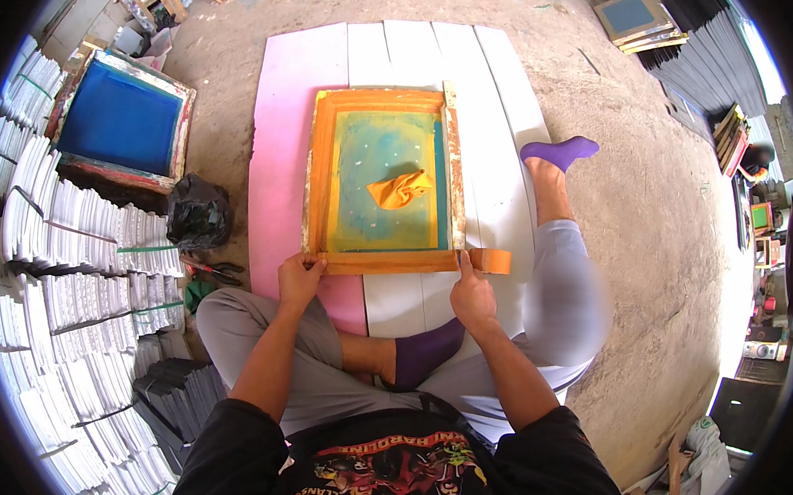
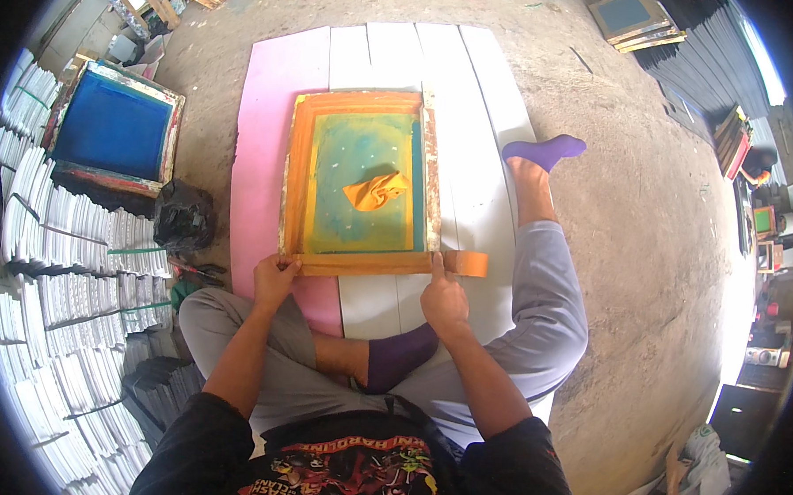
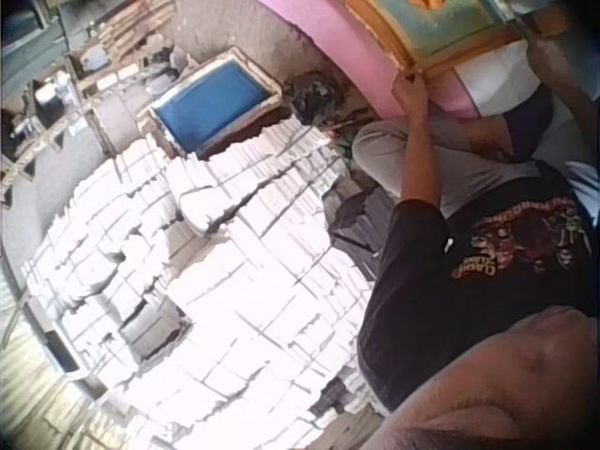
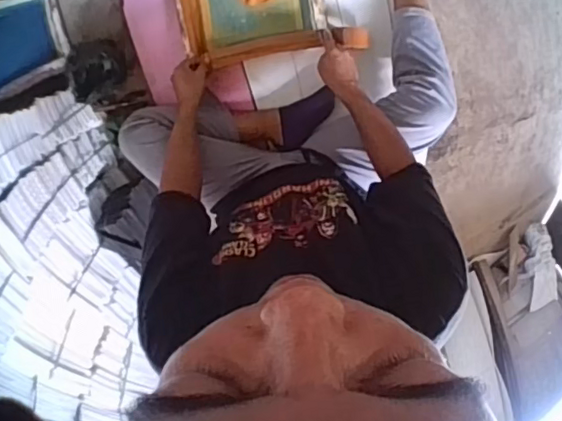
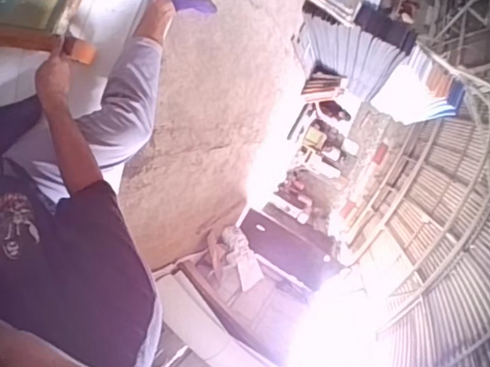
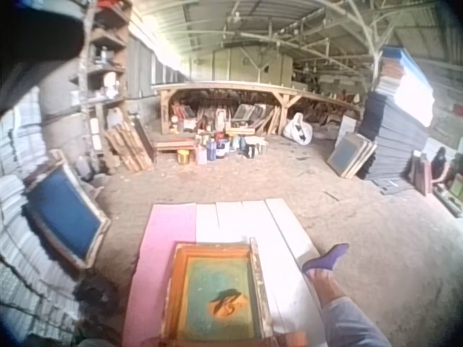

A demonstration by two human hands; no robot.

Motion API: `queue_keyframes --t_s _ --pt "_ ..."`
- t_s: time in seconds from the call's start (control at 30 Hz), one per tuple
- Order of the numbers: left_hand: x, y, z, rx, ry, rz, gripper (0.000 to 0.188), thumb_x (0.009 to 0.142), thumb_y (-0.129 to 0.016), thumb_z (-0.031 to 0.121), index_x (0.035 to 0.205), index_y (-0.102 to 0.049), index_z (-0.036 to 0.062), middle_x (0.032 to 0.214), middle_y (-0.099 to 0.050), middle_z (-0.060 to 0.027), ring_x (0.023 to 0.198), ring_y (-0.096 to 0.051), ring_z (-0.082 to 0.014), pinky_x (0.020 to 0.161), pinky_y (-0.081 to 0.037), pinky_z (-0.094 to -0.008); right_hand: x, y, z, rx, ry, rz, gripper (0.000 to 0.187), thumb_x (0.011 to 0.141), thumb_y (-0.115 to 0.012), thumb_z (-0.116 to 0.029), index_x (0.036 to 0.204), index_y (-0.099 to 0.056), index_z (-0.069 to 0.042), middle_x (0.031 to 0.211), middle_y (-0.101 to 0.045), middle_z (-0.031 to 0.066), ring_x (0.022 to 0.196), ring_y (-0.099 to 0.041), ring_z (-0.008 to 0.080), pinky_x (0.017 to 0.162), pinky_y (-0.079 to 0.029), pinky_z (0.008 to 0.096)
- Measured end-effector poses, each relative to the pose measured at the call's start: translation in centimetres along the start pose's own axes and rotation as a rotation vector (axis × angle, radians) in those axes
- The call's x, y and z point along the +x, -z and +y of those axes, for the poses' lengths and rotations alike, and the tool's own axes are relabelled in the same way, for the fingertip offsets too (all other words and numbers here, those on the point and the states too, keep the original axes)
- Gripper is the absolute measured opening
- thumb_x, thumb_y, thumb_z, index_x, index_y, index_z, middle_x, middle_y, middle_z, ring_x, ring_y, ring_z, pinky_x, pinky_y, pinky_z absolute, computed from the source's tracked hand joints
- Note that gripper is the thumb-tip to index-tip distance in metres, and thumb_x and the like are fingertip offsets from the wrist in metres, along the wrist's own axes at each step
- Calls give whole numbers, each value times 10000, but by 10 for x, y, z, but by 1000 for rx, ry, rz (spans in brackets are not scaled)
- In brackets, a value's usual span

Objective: The person sits on the floor and applies orange tape around the edges of a screen printing frame. They repeatedly tear tape, press it along the frame edges, and smooth it down with their fingers. A yellow cloth rests on the screen surface during the process.

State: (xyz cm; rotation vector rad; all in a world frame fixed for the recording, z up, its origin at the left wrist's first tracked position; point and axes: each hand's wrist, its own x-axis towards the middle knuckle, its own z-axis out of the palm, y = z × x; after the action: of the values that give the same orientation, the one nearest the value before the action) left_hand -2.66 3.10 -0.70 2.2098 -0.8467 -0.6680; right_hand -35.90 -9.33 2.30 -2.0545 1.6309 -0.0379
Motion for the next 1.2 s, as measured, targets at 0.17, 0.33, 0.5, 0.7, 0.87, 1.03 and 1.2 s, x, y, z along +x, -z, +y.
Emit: queue_keyframes --t_s 0.17,0.33,0.5,0.7,0.87,1.03,1.2 --pt "3 -4 -6 0 32 7 245 858 -824 191 907 -769 -44 793 -764 -181 710 -751 -263 690 -582 -383 -18 2 -10 -90 -23 -99 659 924 -531 -61 1572 -413 -31 1132 -698 303 970 -708 482 880 -565 571" --pt "3 -6 -8 5 31 2 255 854 -827 197 911 -769 -44 797 -764 -186 717 -750 -271 704 -583 -384 -34 -2 -1 -133 -31 -159 668 926 -543 -71 1575 -393 -20 1085 -694 290 954 -716 473 872 -574 560" --pt "2 -5 -5 -46 51 -16 258 855 -828 197 917 -769 -46 805 -764 -192 728 -750 -272 720 -583 -388 -51 2 6 -102 -14 -112 671 928 -543 -75 1584 -411 -131 1074 -715 287 954 -720 473 866 -561 582" --pt "5 -11 -16 -52 -11 13 273 863 -827 202 902 -759 -60 775 -754 -186 697 -741 -265 680 -573 -384 8 72 4 -28 -122 176 615 915 -715 -364 1472 -560 -155 901 -745 257 925 -731 461 830 -564 555" --pt "6 -7 -14 -39 -11 -12 263 870 -822 189 901 -758 -64 762 -754 -176 670 -732 -252 662 -568 -376 54 80 45 -34 -53 -38 478 867 -776 -440 1230 -738 -130 945 -757 223 956 -736 417 842 -563 511" --pt "-1 -2 2 -57 43 -15 235 881 -810 170 904 -763 -59 771 -761 -170 671 -731 -226 654 -567 -368 41 91 55 46 -33 -183 413 881 -768 -434 1106 -777 -89 951 -754 202 954 -733 403 839 -552 483" --pt "-1 1 2 7 0 6 233 878 -814 171 906 -765 -56 776 -762 -169 673 -730 -222 657 -569 -363 32 119 49 30 -91 -189 426 899 -771 -404 1215 -756 -119 952 -754 206 953 -727 419 835 -552 482"
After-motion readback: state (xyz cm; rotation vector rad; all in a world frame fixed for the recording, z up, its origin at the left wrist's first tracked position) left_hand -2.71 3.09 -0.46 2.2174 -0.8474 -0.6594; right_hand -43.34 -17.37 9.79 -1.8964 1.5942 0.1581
